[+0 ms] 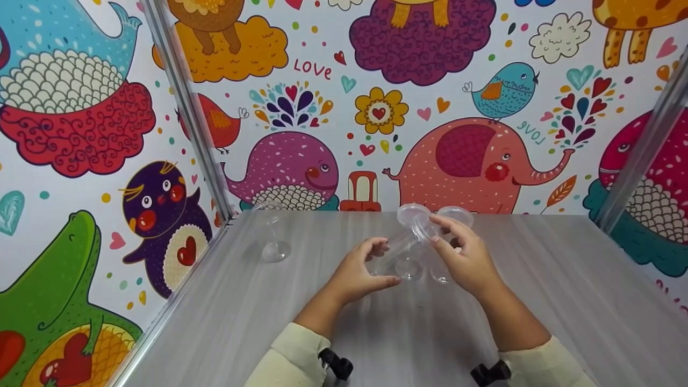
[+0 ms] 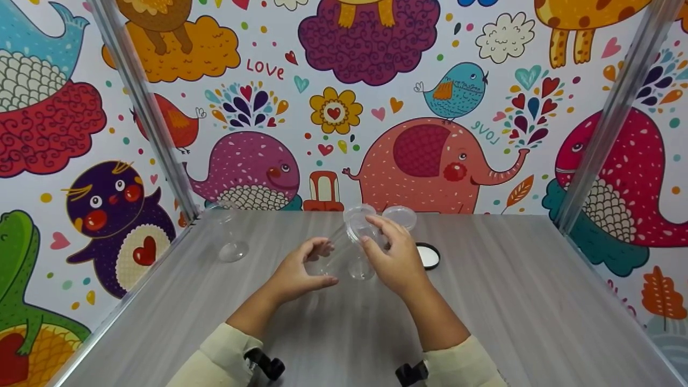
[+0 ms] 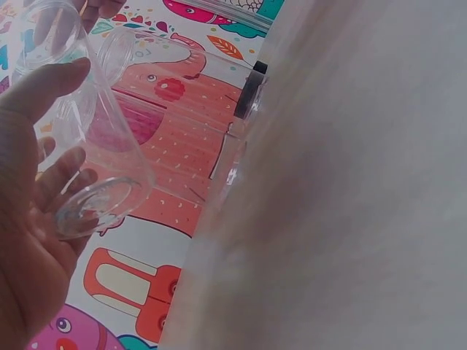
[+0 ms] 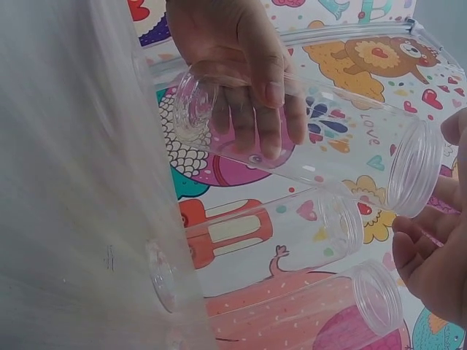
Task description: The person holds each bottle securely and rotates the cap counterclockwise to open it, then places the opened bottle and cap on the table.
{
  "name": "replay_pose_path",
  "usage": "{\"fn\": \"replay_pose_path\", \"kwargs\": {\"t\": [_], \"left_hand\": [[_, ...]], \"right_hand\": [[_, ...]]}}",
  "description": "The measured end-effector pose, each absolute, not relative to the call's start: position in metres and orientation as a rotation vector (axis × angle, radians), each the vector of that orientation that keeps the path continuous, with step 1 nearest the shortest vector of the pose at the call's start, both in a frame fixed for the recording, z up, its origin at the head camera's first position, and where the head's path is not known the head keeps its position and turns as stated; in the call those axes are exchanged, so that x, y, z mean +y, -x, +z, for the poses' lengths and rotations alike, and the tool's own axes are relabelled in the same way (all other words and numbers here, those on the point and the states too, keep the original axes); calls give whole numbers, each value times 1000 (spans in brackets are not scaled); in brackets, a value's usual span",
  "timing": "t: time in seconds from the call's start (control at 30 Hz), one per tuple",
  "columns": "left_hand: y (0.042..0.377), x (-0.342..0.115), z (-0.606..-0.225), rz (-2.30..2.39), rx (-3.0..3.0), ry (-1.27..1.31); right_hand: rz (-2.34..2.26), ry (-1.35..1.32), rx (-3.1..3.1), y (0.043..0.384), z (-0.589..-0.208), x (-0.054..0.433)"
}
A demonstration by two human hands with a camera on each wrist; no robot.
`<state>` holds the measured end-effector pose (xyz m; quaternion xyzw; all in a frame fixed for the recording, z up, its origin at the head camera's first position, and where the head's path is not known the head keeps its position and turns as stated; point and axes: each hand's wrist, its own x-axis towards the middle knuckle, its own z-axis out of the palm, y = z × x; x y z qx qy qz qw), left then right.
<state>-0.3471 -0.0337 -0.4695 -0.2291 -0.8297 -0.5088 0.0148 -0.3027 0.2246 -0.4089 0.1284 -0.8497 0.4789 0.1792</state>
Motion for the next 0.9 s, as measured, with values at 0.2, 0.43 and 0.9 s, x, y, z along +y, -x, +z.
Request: {"fn": "replay_pose_path", "kwargs": {"t": [0.2, 0.43, 0.9], "left_hand": [[347, -34, -469, -1582, -2596, 717], [346, -34, -469, -1588, -2585, 714], [346, -32, -470, -1592, -2566, 719]], "right_hand": [[1414, -416, -2396, 303, -411, 225], [1348, -400, -2340, 307, -407, 226], [1228, -267, -2395, 309, -408, 226]]}}
